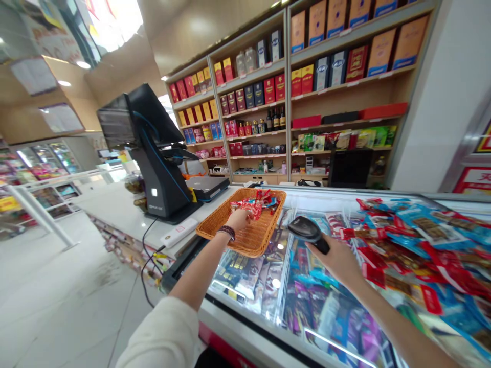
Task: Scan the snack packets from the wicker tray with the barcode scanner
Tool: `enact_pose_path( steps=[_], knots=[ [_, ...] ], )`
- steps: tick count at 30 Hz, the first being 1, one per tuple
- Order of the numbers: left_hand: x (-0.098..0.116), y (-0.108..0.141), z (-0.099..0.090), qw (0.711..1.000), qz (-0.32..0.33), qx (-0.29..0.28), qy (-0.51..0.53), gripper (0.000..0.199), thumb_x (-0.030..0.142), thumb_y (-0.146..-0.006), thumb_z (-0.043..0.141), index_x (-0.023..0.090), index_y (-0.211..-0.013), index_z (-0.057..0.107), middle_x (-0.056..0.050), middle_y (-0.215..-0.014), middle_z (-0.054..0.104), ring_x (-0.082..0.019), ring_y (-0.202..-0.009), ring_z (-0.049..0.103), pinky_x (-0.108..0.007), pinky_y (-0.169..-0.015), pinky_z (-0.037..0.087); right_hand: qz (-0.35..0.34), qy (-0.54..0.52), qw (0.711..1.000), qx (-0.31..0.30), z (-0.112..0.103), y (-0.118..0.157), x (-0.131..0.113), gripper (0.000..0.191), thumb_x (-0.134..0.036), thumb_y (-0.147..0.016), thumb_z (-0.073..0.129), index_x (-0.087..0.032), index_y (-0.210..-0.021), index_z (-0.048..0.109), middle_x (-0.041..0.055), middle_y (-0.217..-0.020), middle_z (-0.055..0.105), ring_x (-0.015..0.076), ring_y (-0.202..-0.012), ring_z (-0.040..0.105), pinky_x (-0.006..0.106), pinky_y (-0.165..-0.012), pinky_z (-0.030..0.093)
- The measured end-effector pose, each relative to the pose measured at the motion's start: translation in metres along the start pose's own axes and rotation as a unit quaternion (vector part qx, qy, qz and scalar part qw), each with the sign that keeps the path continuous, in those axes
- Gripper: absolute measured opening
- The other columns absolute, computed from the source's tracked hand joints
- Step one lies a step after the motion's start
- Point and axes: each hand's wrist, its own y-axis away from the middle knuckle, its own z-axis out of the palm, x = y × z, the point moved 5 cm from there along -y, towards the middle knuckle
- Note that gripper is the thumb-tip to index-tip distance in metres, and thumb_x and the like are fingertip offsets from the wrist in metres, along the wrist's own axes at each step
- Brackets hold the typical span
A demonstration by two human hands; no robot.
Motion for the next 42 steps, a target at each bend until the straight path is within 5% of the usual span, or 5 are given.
enact_pose_path(
  steps=[6,13,18,33,42],
  knots=[
    [0.006,-0.044,-0.015,0.996,-0.022,0.083,0.001,0.044,0.019,-0.086,0.055,0.013,-0.13,0.061,-0.018,-0.129,0.063,-0.027,-0.121,0.059,-0.036,-0.107,0.042,0.016,-0.022,1.0,-0.004,-0.009,0.009,-0.001,0.045,-0.061,-0.082,0.05,-0.022,-0.09,0.071,0.005,-0.061,0.067,0.0251,-0.057,0.065,0.029,-0.051,0.036],
    [0.058,-0.111,0.008,0.999,-0.018,0.039,0.014,0.088,0.044,-0.068,0.079,0.029,-0.146,0.041,-0.018,-0.158,0.034,-0.049,-0.145,0.025,-0.071,-0.109,0.023,0.042,-0.014,0.999,-0.01,-0.006,0.008,0.005,0.042,-0.058,-0.082,0.05,-0.023,-0.093,0.07,0.0047,-0.059,0.067,0.0254,-0.055,0.065,0.029,-0.05,0.038],
    [0.053,-0.129,0.028,0.999,-0.016,-0.043,0.023,0.069,0.046,-0.075,0.072,0.025,-0.136,0.051,-0.016,-0.136,0.06,-0.034,-0.123,0.059,-0.045,-0.104,0.044,0.017,-0.004,1.0,-0.002,-0.006,0.011,0.001,0.04,-0.057,-0.081,0.052,-0.025,-0.094,0.071,0.005,-0.063,0.07,0.0256,-0.057,0.067,0.028,-0.051,0.04],
    [0.039,-0.007,-0.014,0.998,0.048,-0.025,-0.031,0.03,0.025,-0.091,0.057,0.021,-0.117,0.07,-0.014,-0.112,0.073,-0.029,-0.107,0.068,-0.035,-0.096,0.048,-0.012,0.033,0.999,-0.024,-0.002,0.016,-0.006,0.034,-0.05,-0.085,0.055,-0.023,-0.096,0.07,0.0056,-0.067,0.069,0.0249,-0.064,0.067,0.027,-0.054,0.035],
    [-0.009,0.048,-0.051,0.974,-0.068,0.164,0.142,0.036,0.019,-0.094,0.045,0.013,-0.117,0.071,-0.016,-0.116,0.073,-0.027,-0.109,0.067,-0.036,-0.1,0.047,-0.015,0.026,0.999,-0.038,-0.005,0.019,-0.012,0.038,-0.05,-0.086,0.057,-0.021,-0.105,0.07,0.0063,-0.069,0.069,0.0254,-0.068,0.067,0.027,-0.055,0.035]
  ],
)
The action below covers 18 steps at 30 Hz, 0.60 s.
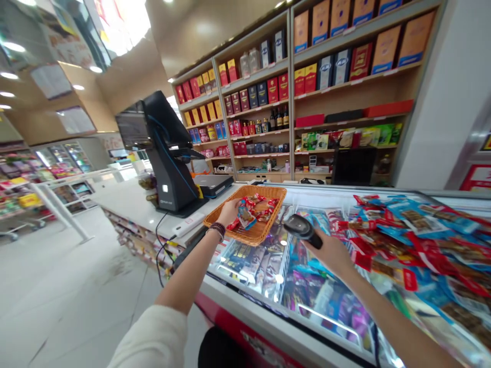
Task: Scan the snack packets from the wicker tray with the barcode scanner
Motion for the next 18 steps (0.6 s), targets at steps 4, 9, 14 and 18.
enact_pose_path(
  steps=[4,9,14,18],
  knots=[
    [-0.008,0.012,0.005,0.986,-0.061,0.08,0.129,0.045,0.015,-0.092,0.047,0.016,-0.136,0.058,-0.013,-0.124,0.07,-0.023,-0.11,0.066,-0.036,-0.099,0.049,-0.003,0.0,1.0,0.006,0.002,0.0,0.002,0.035,-0.049,-0.085,0.059,-0.021,-0.103,0.071,0.0063,-0.072,0.071,0.0248,-0.07,0.067,0.027,-0.056,0.036],
    [-0.007,0.025,0.013,0.997,-0.077,-0.001,-0.018,0.024,0.024,-0.09,0.058,0.019,-0.107,0.074,-0.016,-0.108,0.074,-0.032,-0.108,0.067,-0.041,-0.095,0.048,-0.015,-0.004,1.0,0.006,0.004,-0.001,0.005,0.036,-0.05,-0.087,0.058,-0.022,-0.106,0.071,0.0056,-0.071,0.071,0.0249,-0.069,0.067,0.027,-0.056,0.036],
    [-0.009,0.024,0.004,0.989,-0.088,0.032,0.118,0.012,0.022,-0.087,0.062,0.016,-0.082,0.071,-0.01,-0.084,0.072,-0.025,-0.086,0.069,-0.037,-0.085,0.053,-0.01,-0.022,1.0,0.011,0.002,-0.002,0.005,0.037,-0.052,-0.085,0.059,-0.021,-0.103,0.072,0.0058,-0.067,0.07,0.0246,-0.065,0.066,0.027,-0.054,0.035],
    [0.005,0.02,0.024,0.872,-0.142,0.083,0.461,0.004,0.019,-0.083,0.064,0.017,-0.087,0.065,-0.003,-0.078,0.066,-0.014,-0.074,0.065,-0.032,-0.08,0.057,-0.005,-0.057,0.998,0.026,-0.004,-0.004,0.007,0.037,-0.053,-0.083,0.059,-0.022,-0.098,0.072,0.0059,-0.066,0.069,0.0242,-0.064,0.065,0.027,-0.053,0.036]
  ],
)
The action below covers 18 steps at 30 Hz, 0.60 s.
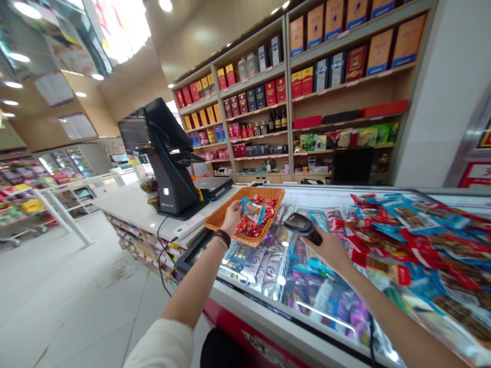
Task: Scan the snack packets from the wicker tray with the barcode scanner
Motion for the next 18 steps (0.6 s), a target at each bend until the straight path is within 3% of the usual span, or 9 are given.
enact_pose_path(
  steps=[2,5,9,13,16,18],
  knots=[
    [-0.003,0.006,0.025,0.991,-0.015,-0.003,0.129,0.009,0.015,-0.08,0.067,0.018,-0.085,0.061,-0.001,-0.08,0.066,-0.012,-0.079,0.066,-0.031,-0.088,0.056,0.011,-0.02,1.0,0.011,-0.006,0.0,0.004,0.038,-0.055,-0.08,0.059,-0.021,-0.091,0.072,0.0056,-0.064,0.067,0.0242,-0.062,0.064,0.028,-0.053,0.036],
    [-0.004,0.019,0.069,0.972,-0.021,-0.03,0.232,0.015,0.011,-0.074,0.068,0.019,-0.082,0.059,0.0,-0.081,0.065,-0.012,-0.085,0.066,-0.031,-0.095,0.052,0.041,-0.057,0.997,0.025,-0.018,0.002,0.018,0.041,-0.061,-0.078,0.057,-0.021,-0.078,0.067,0.0038,-0.054,0.062,0.0233,-0.054,0.061,0.028,-0.05,0.036],
    [-0.011,0.037,0.128,0.952,-0.035,-0.051,0.301,0.015,0.008,-0.068,0.062,0.019,-0.075,0.055,0.0,-0.081,0.066,-0.012,-0.082,0.066,-0.027,-0.089,0.052,0.086,-0.139,0.984,0.064,-0.04,0.009,0.04,0.045,-0.066,-0.074,0.058,-0.023,-0.063,0.056,0.002,-0.045,0.056,0.0204,-0.046,0.057,0.029,-0.048,0.038],
    [-0.038,0.058,0.183,0.93,-0.099,-0.059,0.35,0.015,0.01,-0.066,0.06,0.019,-0.075,0.052,-0.002,-0.082,0.069,-0.015,-0.084,0.068,-0.026,-0.084,0.052,0.136,-0.226,0.963,0.06,-0.052,0.016,0.056,0.046,-0.066,-0.074,0.058,-0.024,-0.058,0.048,-0.0001,-0.04,0.051,0.0158,-0.036,0.049,0.029,-0.044,0.039],
    [-0.062,0.075,0.211,0.915,-0.153,-0.077,0.366,0.019,0.013,-0.068,0.062,0.021,-0.084,0.053,-0.003,-0.085,0.07,-0.017,-0.083,0.07,-0.03,-0.081,0.054,0.154,-0.245,0.956,0.044,-0.048,0.016,0.061,0.045,-0.065,-0.075,0.058,-0.025,-0.06,0.047,-0.0011,-0.04,0.05,0.0147,-0.035,0.047,0.028,-0.041,0.037],
    [-0.075,0.082,0.219,0.907,-0.187,-0.089,0.366,0.022,0.017,-0.073,0.063,0.023,-0.092,0.054,-0.003,-0.087,0.07,-0.017,-0.077,0.07,-0.033,-0.077,0.056,0.152,-0.233,0.96,0.027,-0.043,0.014,0.063,0.043,-0.064,-0.076,0.057,-0.025,-0.062,0.047,-0.0016,-0.04,0.051,0.0149,-0.035,0.048,0.027,-0.041,0.037]
  ],
)
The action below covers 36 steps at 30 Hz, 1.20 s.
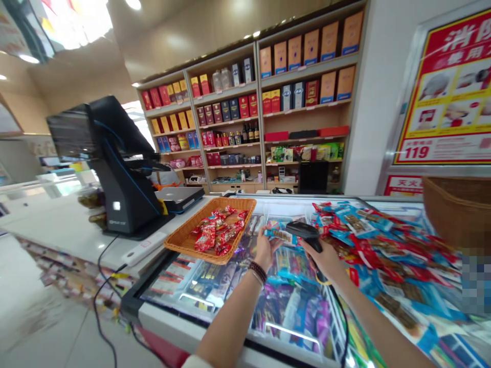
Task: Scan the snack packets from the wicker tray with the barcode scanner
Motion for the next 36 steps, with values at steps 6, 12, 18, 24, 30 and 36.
enact_pose_path(
  steps=[6,12,18,24,30,36],
  knots=[
    [0.002,0.001,-0.01,0.997,-0.035,-0.047,0.055,0.026,0.031,-0.082,0.068,0.022,-0.103,0.055,-0.004,-0.083,0.068,-0.015,-0.078,0.069,-0.03,-0.081,0.057,-0.018,0.167,0.986,-0.015,0.013,-0.001,-0.003,0.034,-0.056,-0.079,0.055,-0.023,-0.067,0.054,0.0005,-0.046,0.057,0.0184,-0.044,0.058,0.026,-0.045,0.036],
    [0.014,0.004,-0.019,0.999,0.028,-0.023,-0.011,0.061,0.001,-0.067,0.075,0.026,-0.118,0.054,0.0,-0.096,0.069,-0.011,-0.09,0.069,-0.03,-0.096,0.051,-0.021,0.16,0.987,-0.004,0.01,0.0,0.001,0.038,-0.06,-0.08,0.054,-0.024,-0.069,0.056,0.0018,-0.049,0.058,0.0212,-0.049,0.061,0.027,-0.047,0.038],
    [0.022,0.004,-0.018,0.998,0.055,-0.032,-0.026,0.028,0.014,-0.071,0.079,0.016,-0.095,0.065,-0.007,-0.1,0.073,-0.019,-0.103,0.069,-0.037,-0.105,0.047,-0.036,0.103,0.993,0.05,-0.006,0.004,-0.001,0.046,-0.069,-0.077,0.052,-0.023,-0.07,0.056,0.0029,-0.05,0.059,0.021,-0.047,0.058,0.029,-0.048,0.039],
    [0.027,0.004,-0.022,0.995,0.087,-0.031,-0.04,0.033,0.025,-0.072,0.08,0.017,-0.098,0.061,-0.007,-0.103,0.071,-0.02,-0.104,0.069,-0.04,-0.104,0.049,-0.08,0.197,0.972,0.097,-0.013,0.012,-0.02,0.045,-0.066,-0.077,0.054,-0.022,-0.077,0.064,0.0074,-0.06,0.065,0.0276,-0.065,0.066,0.03,-0.054,0.039],
    [0.033,0.005,-0.024,0.987,0.142,-0.032,-0.073,0.039,0.027,-0.076,0.077,0.021,-0.106,0.053,-0.006,-0.107,0.068,-0.017,-0.099,0.069,-0.038,-0.1,0.052,-0.086,0.19,0.975,0.073,-0.008,0.016,-0.025,0.044,-0.066,-0.078,0.053,-0.023,-0.074,0.062,0.0065,-0.059,0.064,0.0264,-0.063,0.065,0.029,-0.055,0.039],
    [0.032,0.003,-0.024,0.989,0.13,-0.023,-0.069,0.037,0.021,-0.076,0.076,0.022,-0.103,0.05,-0.004,-0.106,0.067,-0.014,-0.099,0.069,-0.036,-0.102,0.05,-0.07,0.118,0.99,0.04,-0.002,0.018,-0.023,0.045,-0.067,-0.078,0.055,-0.024,-0.067,0.054,0.0028,-0.048,0.057,0.0227,-0.052,0.06,0.029,-0.05,0.04]
  ],
)
